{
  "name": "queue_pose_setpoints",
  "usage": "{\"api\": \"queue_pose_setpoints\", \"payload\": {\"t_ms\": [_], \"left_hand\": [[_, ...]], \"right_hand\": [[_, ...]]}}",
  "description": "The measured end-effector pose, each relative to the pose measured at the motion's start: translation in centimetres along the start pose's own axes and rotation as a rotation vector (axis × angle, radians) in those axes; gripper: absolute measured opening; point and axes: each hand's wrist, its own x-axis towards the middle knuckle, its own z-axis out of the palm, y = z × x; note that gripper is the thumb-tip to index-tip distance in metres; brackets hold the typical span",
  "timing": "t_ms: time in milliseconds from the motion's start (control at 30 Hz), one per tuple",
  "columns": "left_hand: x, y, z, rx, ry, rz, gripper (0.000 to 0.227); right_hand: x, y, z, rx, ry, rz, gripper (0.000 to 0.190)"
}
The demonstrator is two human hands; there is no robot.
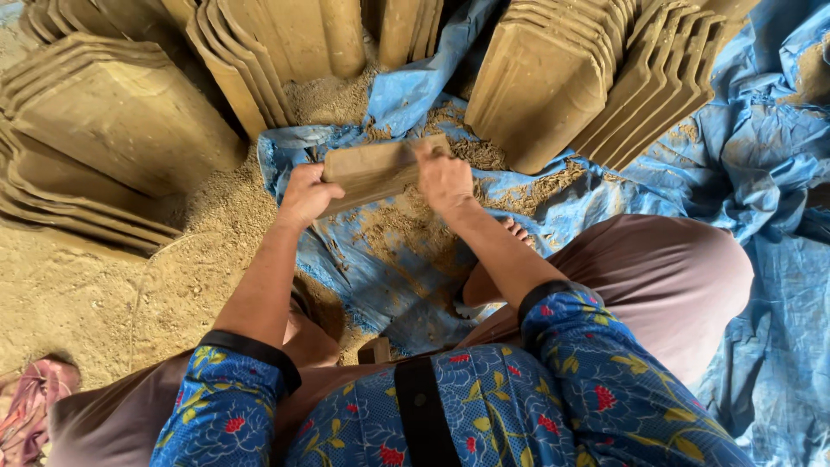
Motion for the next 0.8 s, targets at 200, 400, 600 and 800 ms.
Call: {"api": "queue_pose_setpoints", "payload": {"t_ms": [200, 400, 600, 800], "left_hand": [[-0.9, 1.6, -1.3, -0.015, 0.01, 0.005, 0.023], [-0.6, 0.8, -1.2, -0.187, 0.04, 0.022, 0.032], [-0.1, 0.4, -0.5, -0.238, 0.078, -0.003, 0.033], [-1.0, 1.8, 0.2, -0.232, 0.092, 0.027, 0.031]], "right_hand": [[1.4, 2.0, 1.8, 0.042, -0.106, 0.015, 0.012], [4.3, 9.6, 12.5, 0.321, -0.385, 0.563, 0.039], [4.8, 0.0, 8.5, 1.64, -0.129, 1.102, 0.04], [2.6, -6.8, 1.5, 1.735, -0.055, 1.042, 0.052]]}}
